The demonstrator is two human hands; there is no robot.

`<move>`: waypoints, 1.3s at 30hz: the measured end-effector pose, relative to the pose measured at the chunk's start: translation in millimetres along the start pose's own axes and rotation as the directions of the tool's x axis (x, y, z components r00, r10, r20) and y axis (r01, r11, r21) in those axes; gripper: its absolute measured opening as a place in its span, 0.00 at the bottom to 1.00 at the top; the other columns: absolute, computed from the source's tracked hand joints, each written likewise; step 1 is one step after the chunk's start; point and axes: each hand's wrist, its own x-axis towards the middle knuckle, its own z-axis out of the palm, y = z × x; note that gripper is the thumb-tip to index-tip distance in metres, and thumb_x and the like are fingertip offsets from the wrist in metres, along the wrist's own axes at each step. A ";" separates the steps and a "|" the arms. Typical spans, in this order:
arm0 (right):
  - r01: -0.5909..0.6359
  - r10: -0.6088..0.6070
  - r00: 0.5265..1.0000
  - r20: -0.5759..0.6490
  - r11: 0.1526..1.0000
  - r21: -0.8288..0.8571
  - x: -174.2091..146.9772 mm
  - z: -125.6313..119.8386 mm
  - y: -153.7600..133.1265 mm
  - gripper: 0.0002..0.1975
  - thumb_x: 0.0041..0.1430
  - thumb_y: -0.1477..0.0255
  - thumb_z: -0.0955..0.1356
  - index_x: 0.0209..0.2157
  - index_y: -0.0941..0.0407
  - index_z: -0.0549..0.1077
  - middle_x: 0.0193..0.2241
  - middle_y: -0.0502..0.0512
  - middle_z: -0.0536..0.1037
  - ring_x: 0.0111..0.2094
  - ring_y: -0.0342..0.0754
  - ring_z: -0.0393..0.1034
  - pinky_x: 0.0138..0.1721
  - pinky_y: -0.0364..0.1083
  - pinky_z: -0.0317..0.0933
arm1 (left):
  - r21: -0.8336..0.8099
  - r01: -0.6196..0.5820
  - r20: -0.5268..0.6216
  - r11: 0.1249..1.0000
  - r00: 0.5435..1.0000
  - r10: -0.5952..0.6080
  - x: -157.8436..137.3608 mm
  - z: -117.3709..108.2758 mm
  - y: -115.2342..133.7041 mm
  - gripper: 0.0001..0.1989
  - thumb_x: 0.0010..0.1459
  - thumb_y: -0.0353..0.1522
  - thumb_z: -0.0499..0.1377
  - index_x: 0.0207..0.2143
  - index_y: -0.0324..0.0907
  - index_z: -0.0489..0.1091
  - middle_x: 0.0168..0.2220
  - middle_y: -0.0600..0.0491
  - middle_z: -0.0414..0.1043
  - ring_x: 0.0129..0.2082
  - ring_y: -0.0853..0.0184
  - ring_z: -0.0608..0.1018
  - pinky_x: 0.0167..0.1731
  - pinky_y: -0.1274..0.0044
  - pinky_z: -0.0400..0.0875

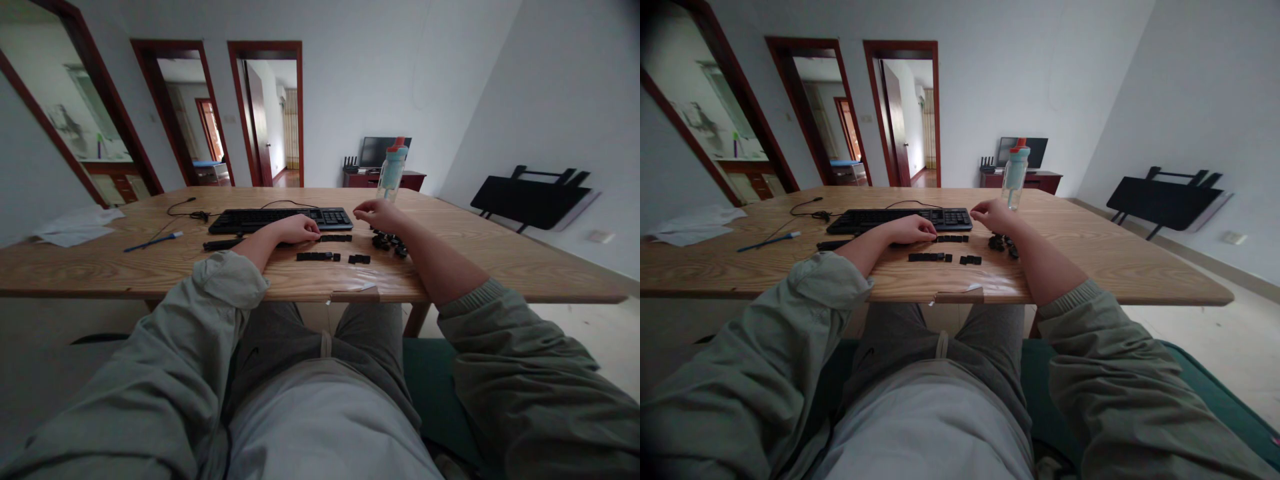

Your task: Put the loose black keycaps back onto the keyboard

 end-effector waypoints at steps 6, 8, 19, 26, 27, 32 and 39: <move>-0.052 0.020 0.977 0.211 0.988 0.145 -9.9 -7.0 -11.9 0.13 0.63 0.66 0.68 0.45 0.56 0.79 0.32 0.55 0.81 0.23 0.41 0.64 0.27 0.42 0.62 | -0.012 -0.013 0.003 1.000 1.000 0.013 0.3 0.0 -1.1 0.22 0.54 0.43 0.58 0.44 0.38 0.78 0.39 0.49 0.80 0.35 0.65 0.75 0.37 0.76 0.67; -0.091 0.043 0.967 0.253 0.979 0.180 -11.5 -8.0 -12.3 0.11 0.62 0.68 0.68 0.44 0.55 0.78 0.35 0.56 0.82 0.22 0.40 0.64 0.26 0.41 0.61 | -0.014 -0.017 0.004 1.000 1.000 0.017 0.3 0.1 -1.3 0.22 0.54 0.43 0.58 0.45 0.37 0.78 0.40 0.48 0.80 0.35 0.65 0.75 0.37 0.75 0.67; 0.011 -0.017 0.935 0.355 1.000 0.017 2.9 0.0 14.3 0.06 0.53 0.69 0.73 0.35 0.53 0.81 0.34 0.51 0.83 0.36 0.48 0.75 0.40 0.44 0.67 | -0.021 -0.006 -0.002 1.000 1.000 0.006 0.7 0.7 -2.3 0.22 0.54 0.42 0.59 0.46 0.38 0.78 0.42 0.48 0.80 0.36 0.65 0.76 0.36 0.76 0.67; 0.037 -0.002 0.911 0.411 0.996 -0.077 5.6 -1.5 19.6 0.13 0.53 0.63 0.73 0.38 0.53 0.83 0.38 0.53 0.83 0.40 0.50 0.76 0.44 0.45 0.68 | -0.002 0.001 0.002 1.000 1.000 -0.001 0.9 0.4 -2.1 0.22 0.54 0.43 0.59 0.45 0.39 0.78 0.41 0.50 0.80 0.36 0.66 0.76 0.36 0.77 0.67; 0.039 0.002 0.909 0.417 0.995 -0.090 5.9 -2.2 19.5 0.13 0.53 0.62 0.73 0.39 0.53 0.83 0.38 0.53 0.83 0.40 0.51 0.76 0.44 0.45 0.68 | -0.001 0.003 0.003 1.000 1.000 -0.003 0.8 0.4 -1.7 0.22 0.54 0.43 0.59 0.45 0.39 0.78 0.41 0.50 0.80 0.36 0.66 0.76 0.36 0.77 0.67; 0.010 0.029 0.916 0.401 0.995 -0.095 5.8 -4.5 16.8 0.13 0.57 0.61 0.71 0.39 0.54 0.82 0.40 0.55 0.83 0.41 0.52 0.76 0.45 0.46 0.68 | 0.000 0.004 0.000 1.000 1.000 -0.004 -0.8 0.0 1.8 0.22 0.55 0.42 0.58 0.47 0.37 0.77 0.42 0.47 0.80 0.37 0.65 0.76 0.38 0.76 0.68; 0.046 -0.012 0.900 0.435 0.997 -0.069 3.3 -6.6 12.7 0.14 0.55 0.65 0.72 0.42 0.54 0.81 0.41 0.55 0.82 0.42 0.51 0.76 0.43 0.45 0.68 | 0.007 0.003 -0.002 1.000 1.000 -0.003 -0.6 0.1 0.8 0.22 0.55 0.42 0.58 0.47 0.38 0.77 0.43 0.48 0.80 0.37 0.65 0.76 0.38 0.77 0.68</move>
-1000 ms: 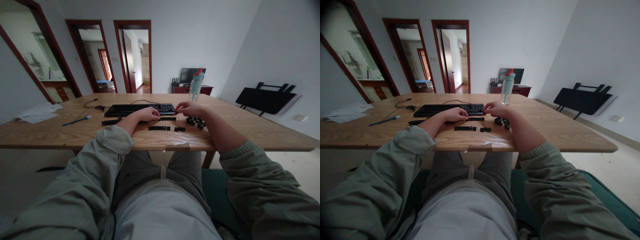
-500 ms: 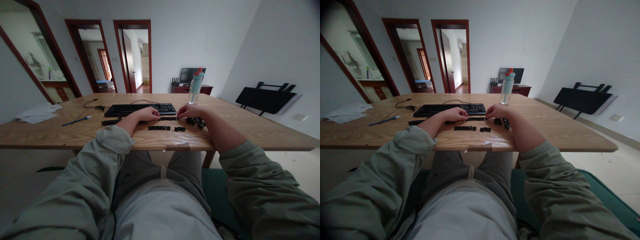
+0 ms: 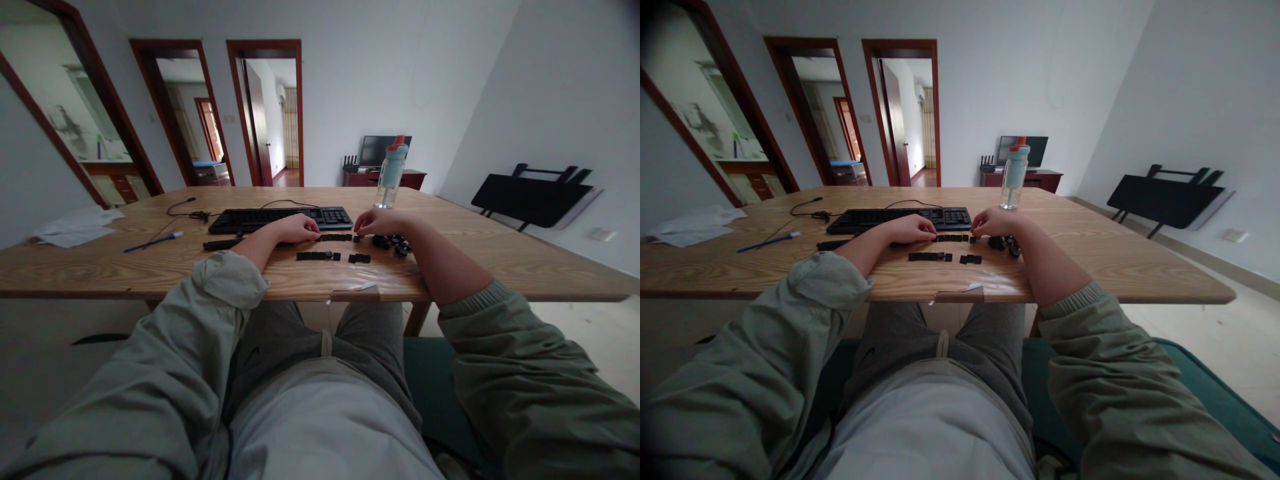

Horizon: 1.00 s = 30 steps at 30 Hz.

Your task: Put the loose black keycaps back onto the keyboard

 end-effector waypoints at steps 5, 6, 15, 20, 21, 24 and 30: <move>0.009 -0.010 0.999 0.035 1.000 0.010 -0.6 0.2 -1.1 0.14 0.54 0.66 0.72 0.42 0.55 0.81 0.40 0.54 0.82 0.40 0.50 0.75 0.40 0.44 0.67 | -0.006 0.002 -0.001 1.000 1.000 -0.002 0.5 0.6 -1.1 0.22 0.55 0.42 0.58 0.46 0.38 0.78 0.42 0.48 0.80 0.37 0.65 0.76 0.37 0.77 0.67; 0.011 -0.011 0.999 0.035 1.000 0.004 -0.5 0.5 -1.0 0.14 0.54 0.66 0.72 0.42 0.55 0.81 0.39 0.54 0.82 0.39 0.49 0.75 0.39 0.44 0.66 | -0.008 0.005 -0.001 1.000 1.000 -0.005 0.5 0.6 -1.1 0.22 0.55 0.42 0.58 0.46 0.38 0.78 0.42 0.48 0.80 0.36 0.65 0.76 0.37 0.77 0.67; -0.045 0.045 0.999 0.011 0.998 -0.042 -1.8 2.4 -5.2 0.11 0.55 0.68 0.71 0.39 0.56 0.80 0.36 0.54 0.82 0.36 0.48 0.74 0.35 0.43 0.65 | -0.028 -0.009 -0.002 1.000 1.000 0.009 2.3 1.1 -3.1 0.22 0.54 0.42 0.59 0.45 0.38 0.78 0.40 0.48 0.80 0.36 0.64 0.76 0.37 0.75 0.67; -0.041 0.042 0.999 0.031 0.999 -0.030 -4.7 3.9 -11.2 0.12 0.53 0.69 0.72 0.40 0.56 0.80 0.35 0.53 0.82 0.34 0.47 0.74 0.34 0.43 0.65 | -0.032 -0.010 -0.005 0.999 1.000 0.010 2.1 1.5 -3.2 0.22 0.54 0.42 0.58 0.44 0.37 0.78 0.40 0.48 0.80 0.35 0.64 0.76 0.36 0.75 0.67; -0.040 0.041 0.999 0.029 0.999 -0.035 -4.8 4.1 -11.7 0.11 0.53 0.70 0.71 0.39 0.57 0.80 0.35 0.53 0.82 0.34 0.47 0.74 0.34 0.42 0.65 | -0.030 -0.009 -0.003 1.000 1.000 0.009 1.8 1.5 -2.9 0.22 0.54 0.42 0.58 0.44 0.37 0.78 0.40 0.48 0.80 0.35 0.64 0.76 0.36 0.75 0.67; -0.052 0.051 0.999 -0.009 0.996 -0.072 -4.5 4.3 -12.4 0.10 0.55 0.70 0.71 0.39 0.56 0.79 0.35 0.54 0.82 0.34 0.47 0.74 0.33 0.42 0.64 | -0.024 -0.006 0.002 1.000 1.000 0.006 1.4 1.4 -2.2 0.22 0.54 0.42 0.58 0.45 0.37 0.78 0.40 0.48 0.80 0.35 0.65 0.76 0.36 0.76 0.67; -0.083 0.075 0.994 -0.074 0.990 -0.113 -2.1 5.3 -11.6 0.09 0.57 0.69 0.70 0.39 0.57 0.77 0.37 0.56 0.81 0.36 0.48 0.74 0.34 0.43 0.64 | -0.018 -0.003 0.010 1.000 1.000 0.004 1.6 1.1 -2.5 0.22 0.54 0.42 0.58 0.45 0.38 0.78 0.40 0.48 0.80 0.35 0.65 0.76 0.37 0.75 0.67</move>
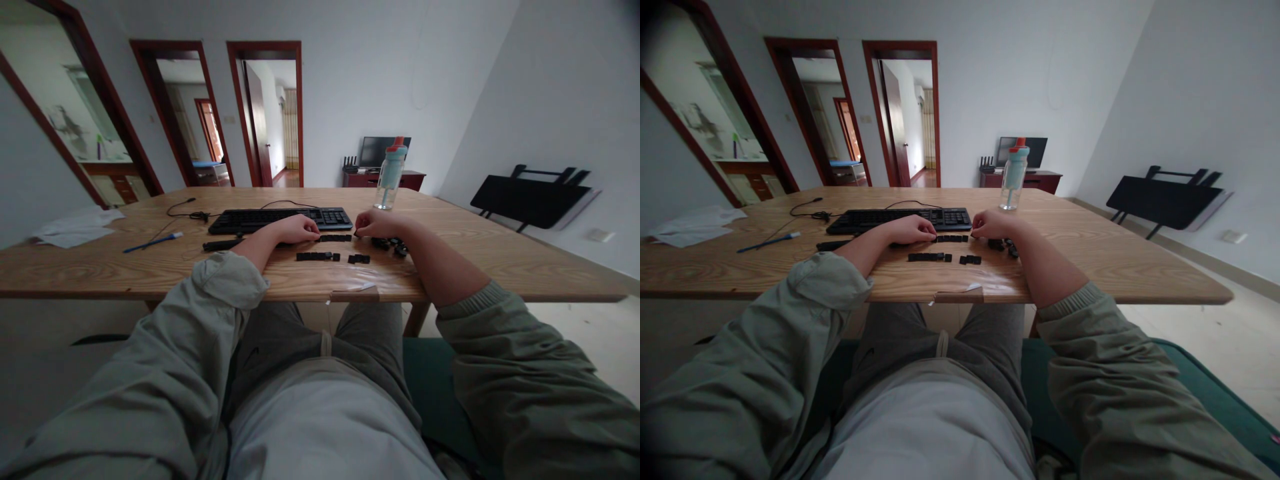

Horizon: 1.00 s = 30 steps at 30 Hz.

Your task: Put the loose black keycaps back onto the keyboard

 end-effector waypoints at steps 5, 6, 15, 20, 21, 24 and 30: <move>0.000 0.000 1.000 -0.011 1.000 0.005 1.4 2.1 0.2 0.09 0.56 0.70 0.70 0.39 0.57 0.77 0.38 0.56 0.81 0.36 0.48 0.74 0.35 0.43 0.64 | -0.002 -0.004 -0.007 1.000 1.000 0.004 -0.7 -0.1 1.4 0.22 0.54 0.43 0.58 0.45 0.38 0.78 0.41 0.48 0.80 0.35 0.65 0.76 0.37 0.76 0.67; 0.001 -0.001 1.000 -0.012 1.000 0.003 1.4 2.2 0.0 0.09 0.56 0.70 0.70 0.40 0.57 0.77 0.38 0.57 0.81 0.37 0.48 0.74 0.35 0.43 0.64 | 0.001 -0.004 -0.007 1.000 1.000 0.004 -0.9 -0.2 1.6 0.22 0.54 0.43 0.58 0.45 0.38 0.78 0.41 0.48 0.80 0.35 0.65 0.76 0.37 0.76 0.67; 0.033 -0.033 0.999 0.005 0.999 -0.006 0.5 0.9 -1.7 0.11 0.56 0.70 0.70 0.41 0.55 0.79 0.39 0.55 0.82 0.38 0.48 0.74 0.36 0.42 0.65 | 0.009 -0.018 -0.001 1.000 1.000 0.018 -0.9 -0.4 1.1 0.24 0.54 0.43 0.58 0.46 0.36 0.78 0.41 0.47 0.80 0.35 0.64 0.76 0.37 0.75 0.68; 0.047 -0.047 0.999 0.018 0.999 -0.007 3.0 1.4 1.5 0.13 0.55 0.68 0.71 0.42 0.55 0.81 0.39 0.55 0.83 0.38 0.50 0.75 0.39 0.44 0.66 | 0.006 -0.008 0.001 1.000 1.000 0.008 -0.8 0.0 2.4 0.24 0.53 0.43 0.58 0.46 0.36 0.78 0.40 0.48 0.80 0.34 0.65 0.75 0.36 0.76 0.68; 0.048 -0.048 0.999 0.020 0.999 -0.007 3.7 1.7 2.2 0.13 0.56 0.69 0.70 0.43 0.55 0.81 0.39 0.55 0.83 0.38 0.50 0.75 0.40 0.44 0.66 | 0.005 -0.006 0.002 1.000 1.000 0.006 -1.0 0.0 2.7 0.23 0.53 0.43 0.58 0.45 0.37 0.78 0.40 0.48 0.80 0.34 0.65 0.75 0.36 0.76 0.68; 0.036 -0.036 0.999 0.028 0.999 0.001 5.3 3.1 4.1 0.13 0.57 0.68 0.70 0.43 0.55 0.81 0.39 0.55 0.83 0.38 0.50 0.76 0.40 0.43 0.66 | 0.000 -0.010 0.005 1.000 1.000 0.010 -1.5 -0.1 3.5 0.23 0.53 0.42 0.58 0.45 0.37 0.78 0.40 0.47 0.80 0.35 0.65 0.75 0.36 0.76 0.68; 0.027 -0.027 0.999 0.040 1.000 0.017 8.6 6.2 7.9 0.12 0.58 0.68 0.69 0.43 0.55 0.81 0.39 0.55 0.83 0.37 0.49 0.76 0.39 0.42 0.67 | 0.013 0.001 0.002 1.000 1.000 -0.001 -1.3 -0.4 3.2 0.23 0.54 0.42 0.58 0.46 0.37 0.78 0.41 0.48 0.80 0.36 0.64 0.76 0.37 0.76 0.68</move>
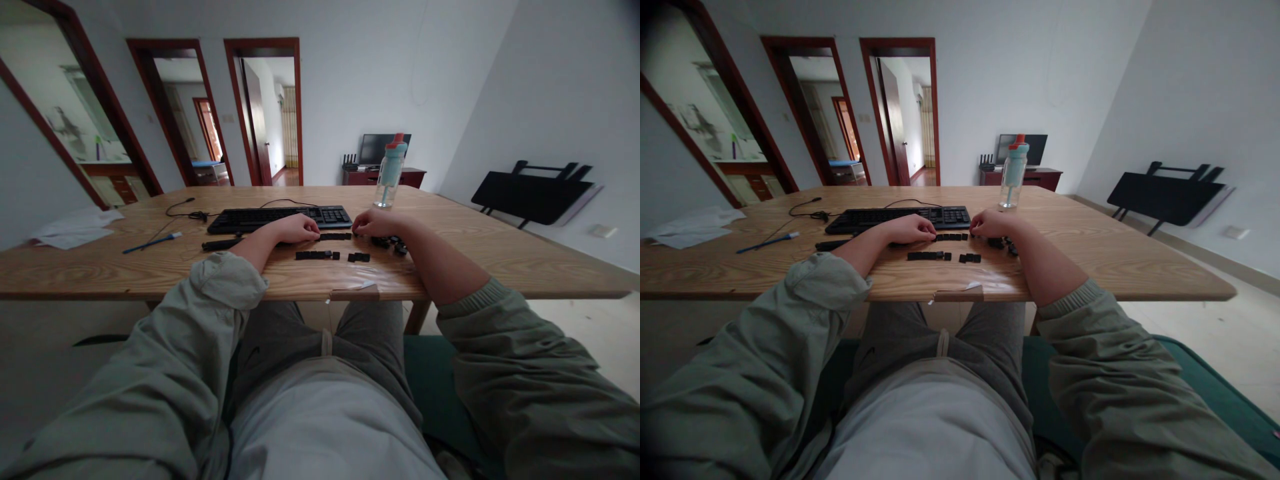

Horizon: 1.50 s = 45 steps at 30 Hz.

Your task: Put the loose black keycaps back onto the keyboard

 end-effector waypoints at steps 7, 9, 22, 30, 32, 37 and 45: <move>-0.019 0.018 0.999 0.033 0.999 0.032 1.1 -0.1 0.8 0.13 0.59 0.64 0.70 0.43 0.54 0.80 0.35 0.55 0.84 0.35 0.50 0.76 0.37 0.43 0.68 | -0.006 0.003 0.002 1.000 1.000 -0.003 0.1 0.7 -0.1 0.23 0.54 0.43 0.58 0.46 0.38 0.78 0.42 0.48 0.80 0.37 0.64 0.76 0.38 0.76 0.67; -0.019 0.017 0.999 0.037 0.999 0.035 0.5 -0.5 0.0 0.13 0.59 0.63 0.70 0.43 0.54 0.80 0.35 0.54 0.84 0.35 0.49 0.76 0.36 0.42 0.67 | -0.006 -0.001 0.001 1.000 1.000 0.001 -0.6 0.2 1.2 0.23 0.53 0.43 0.58 0.47 0.38 0.78 0.42 0.48 0.79 0.37 0.64 0.76 0.37 0.76 0.67; -0.009 0.009 1.000 0.012 1.000 0.013 0.4 -0.2 -1.3 0.14 0.58 0.62 0.70 0.42 0.53 0.81 0.37 0.54 0.83 0.36 0.49 0.76 0.37 0.43 0.67 | 0.004 -0.006 0.001 1.000 1.000 0.006 -1.5 -0.8 2.2 0.24 0.53 0.42 0.59 0.48 0.39 0.77 0.43 0.49 0.79 0.38 0.64 0.76 0.38 0.76 0.68; 0.001 -0.001 1.000 0.010 1.000 -0.013 0.0 -0.7 -1.2 0.14 0.59 0.62 0.70 0.42 0.54 0.81 0.37 0.54 0.83 0.37 0.49 0.76 0.38 0.43 0.67 | 0.006 -0.017 0.007 1.000 1.000 0.017 -3.4 -1.9 5.2 0.24 0.54 0.41 0.58 0.48 0.37 0.77 0.44 0.47 0.79 0.39 0.63 0.77 0.39 0.75 0.68; 0.001 -0.001 1.000 0.006 1.000 -0.011 0.8 -0.1 -0.5 0.14 0.59 0.62 0.70 0.42 0.54 0.81 0.38 0.54 0.83 0.37 0.49 0.76 0.39 0.42 0.67 | 0.008 -0.015 0.003 1.000 1.000 0.015 -2.6 -1.4 4.2 0.24 0.54 0.42 0.58 0.48 0.37 0.77 0.44 0.47 0.79 0.39 0.63 0.77 0.39 0.75 0.68; 0.008 -0.009 1.000 0.025 1.000 0.028 1.0 0.6 0.4 0.14 0.59 0.61 0.70 0.41 0.54 0.81 0.37 0.55 0.84 0.36 0.50 0.77 0.39 0.43 0.67 | 0.014 -0.022 0.006 1.000 1.000 0.022 -1.9 -1.2 3.4 0.24 0.54 0.42 0.58 0.49 0.38 0.77 0.44 0.47 0.79 0.39 0.63 0.76 0.38 0.75 0.68; 0.006 -0.006 1.000 0.014 1.000 -0.001 1.1 0.5 0.1 0.13 0.59 0.62 0.70 0.41 0.55 0.80 0.37 0.55 0.83 0.35 0.48 0.76 0.38 0.42 0.66 | 0.030 -0.035 0.003 0.999 0.999 0.035 -0.2 -0.3 -0.3 0.24 0.54 0.43 0.58 0.48 0.38 0.77 0.44 0.48 0.79 0.38 0.64 0.76 0.38 0.76 0.68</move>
